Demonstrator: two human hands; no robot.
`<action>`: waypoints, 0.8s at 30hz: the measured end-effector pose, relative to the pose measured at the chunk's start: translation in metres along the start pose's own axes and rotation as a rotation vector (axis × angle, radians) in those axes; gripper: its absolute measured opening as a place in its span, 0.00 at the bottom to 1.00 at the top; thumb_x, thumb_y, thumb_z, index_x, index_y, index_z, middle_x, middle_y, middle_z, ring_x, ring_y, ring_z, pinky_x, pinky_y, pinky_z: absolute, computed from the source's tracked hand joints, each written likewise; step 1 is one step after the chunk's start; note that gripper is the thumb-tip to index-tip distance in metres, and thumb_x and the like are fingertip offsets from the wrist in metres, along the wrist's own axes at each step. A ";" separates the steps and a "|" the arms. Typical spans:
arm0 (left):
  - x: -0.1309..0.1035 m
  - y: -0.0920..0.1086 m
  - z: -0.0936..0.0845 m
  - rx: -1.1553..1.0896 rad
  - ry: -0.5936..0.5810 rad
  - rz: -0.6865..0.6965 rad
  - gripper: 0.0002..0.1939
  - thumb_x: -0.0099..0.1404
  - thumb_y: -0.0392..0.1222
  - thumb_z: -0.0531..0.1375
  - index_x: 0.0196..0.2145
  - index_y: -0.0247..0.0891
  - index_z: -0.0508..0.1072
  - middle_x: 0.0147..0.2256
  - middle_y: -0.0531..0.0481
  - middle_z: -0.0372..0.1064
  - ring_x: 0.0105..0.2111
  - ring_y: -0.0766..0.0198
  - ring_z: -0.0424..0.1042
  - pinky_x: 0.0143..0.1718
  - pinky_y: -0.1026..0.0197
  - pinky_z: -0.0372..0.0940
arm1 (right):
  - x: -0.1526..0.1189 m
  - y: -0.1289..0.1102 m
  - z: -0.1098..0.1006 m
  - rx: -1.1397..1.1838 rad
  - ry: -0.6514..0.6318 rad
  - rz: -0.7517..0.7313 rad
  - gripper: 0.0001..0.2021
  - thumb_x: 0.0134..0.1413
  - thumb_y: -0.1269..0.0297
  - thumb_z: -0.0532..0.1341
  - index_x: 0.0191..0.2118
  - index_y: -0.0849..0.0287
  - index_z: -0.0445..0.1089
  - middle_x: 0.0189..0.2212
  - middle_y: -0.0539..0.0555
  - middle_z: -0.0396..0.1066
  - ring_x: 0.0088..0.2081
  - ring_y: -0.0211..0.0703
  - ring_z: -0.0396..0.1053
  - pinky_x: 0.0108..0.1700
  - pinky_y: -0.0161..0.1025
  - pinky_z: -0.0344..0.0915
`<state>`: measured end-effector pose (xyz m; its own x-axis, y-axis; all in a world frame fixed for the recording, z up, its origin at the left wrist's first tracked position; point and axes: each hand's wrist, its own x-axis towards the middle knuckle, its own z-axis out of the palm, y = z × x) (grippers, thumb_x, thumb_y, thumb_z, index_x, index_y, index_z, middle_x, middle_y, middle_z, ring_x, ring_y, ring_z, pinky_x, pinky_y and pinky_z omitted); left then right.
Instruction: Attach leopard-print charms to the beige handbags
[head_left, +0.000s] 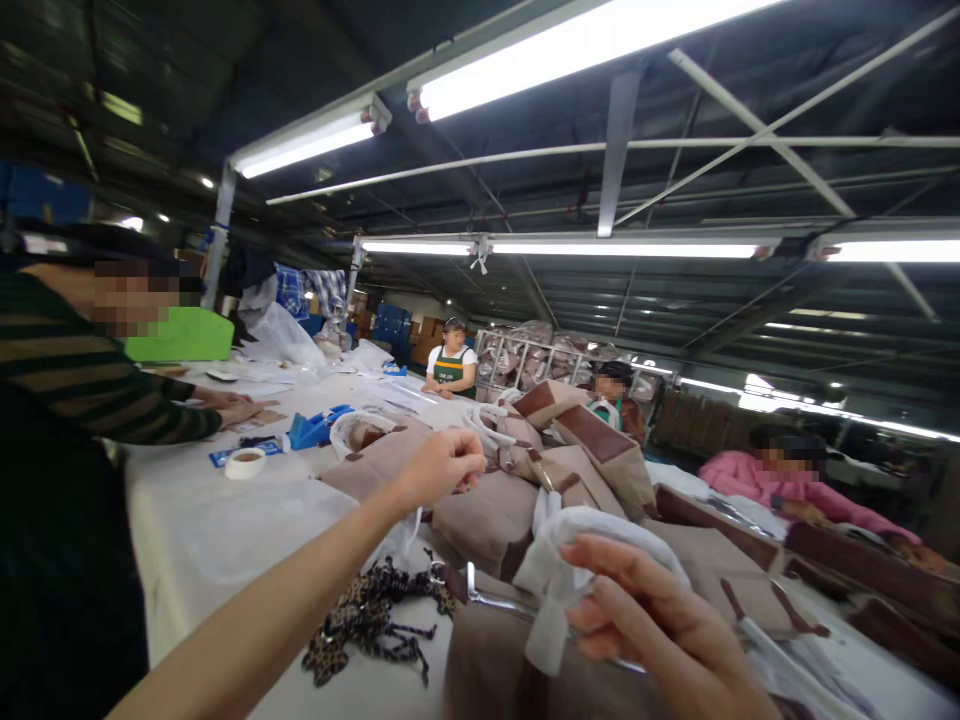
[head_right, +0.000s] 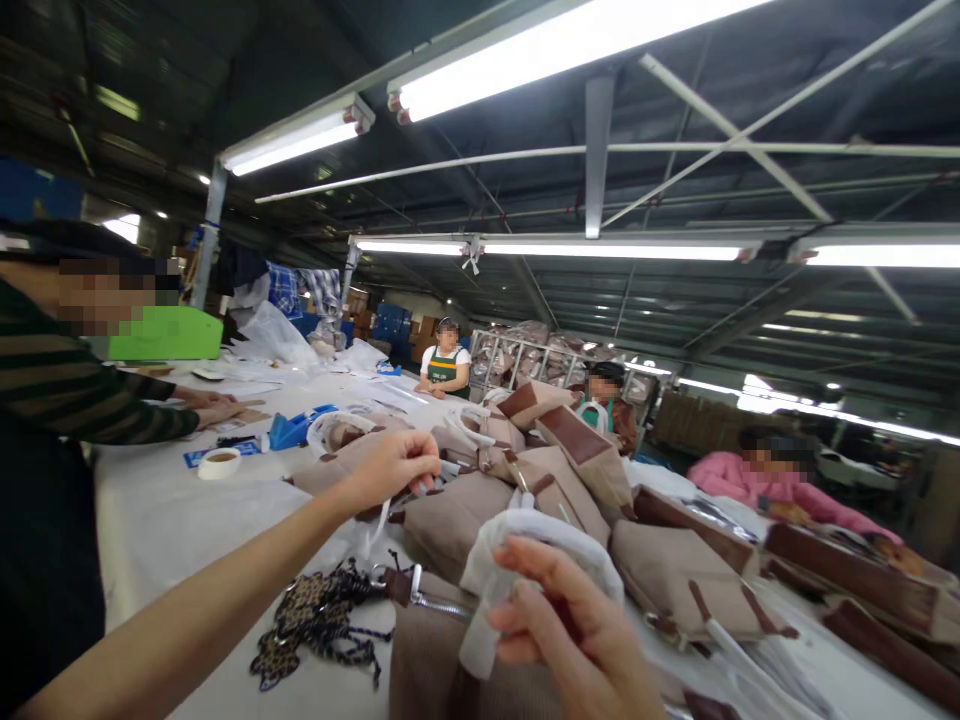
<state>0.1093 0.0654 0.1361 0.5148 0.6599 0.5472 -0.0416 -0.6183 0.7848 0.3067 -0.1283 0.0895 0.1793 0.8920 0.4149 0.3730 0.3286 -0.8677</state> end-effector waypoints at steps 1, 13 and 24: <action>-0.002 0.006 0.005 0.009 -0.042 0.007 0.06 0.55 0.40 0.59 0.23 0.37 0.67 0.18 0.58 0.63 0.19 0.69 0.62 0.21 0.67 0.56 | 0.010 -0.004 0.007 0.108 -0.010 0.028 0.24 0.55 0.48 0.65 0.55 0.51 0.71 0.51 0.58 0.74 0.36 0.49 0.78 0.34 0.41 0.78; -0.012 0.006 0.000 0.085 -0.071 0.074 0.12 0.63 0.39 0.52 0.39 0.35 0.73 0.37 0.47 0.71 0.37 0.62 0.71 0.38 0.62 0.66 | 0.064 -0.031 0.071 0.444 -0.127 0.124 0.22 0.43 0.48 0.71 0.37 0.62 0.73 0.25 0.50 0.75 0.26 0.39 0.74 0.30 0.37 0.73; -0.113 -0.130 0.013 0.514 -0.514 -0.156 0.26 0.51 0.30 0.63 0.46 0.52 0.76 0.55 0.55 0.71 0.64 0.47 0.54 0.66 0.37 0.32 | 0.061 -0.027 0.058 0.418 -0.096 0.038 0.24 0.51 0.45 0.67 0.43 0.61 0.74 0.29 0.55 0.78 0.32 0.45 0.75 0.38 0.42 0.71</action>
<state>0.0677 0.0660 -0.0316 0.8229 0.5516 0.1363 0.4060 -0.7387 0.5380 0.2545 -0.0645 0.1225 0.0930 0.9242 0.3703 -0.0364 0.3748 -0.9264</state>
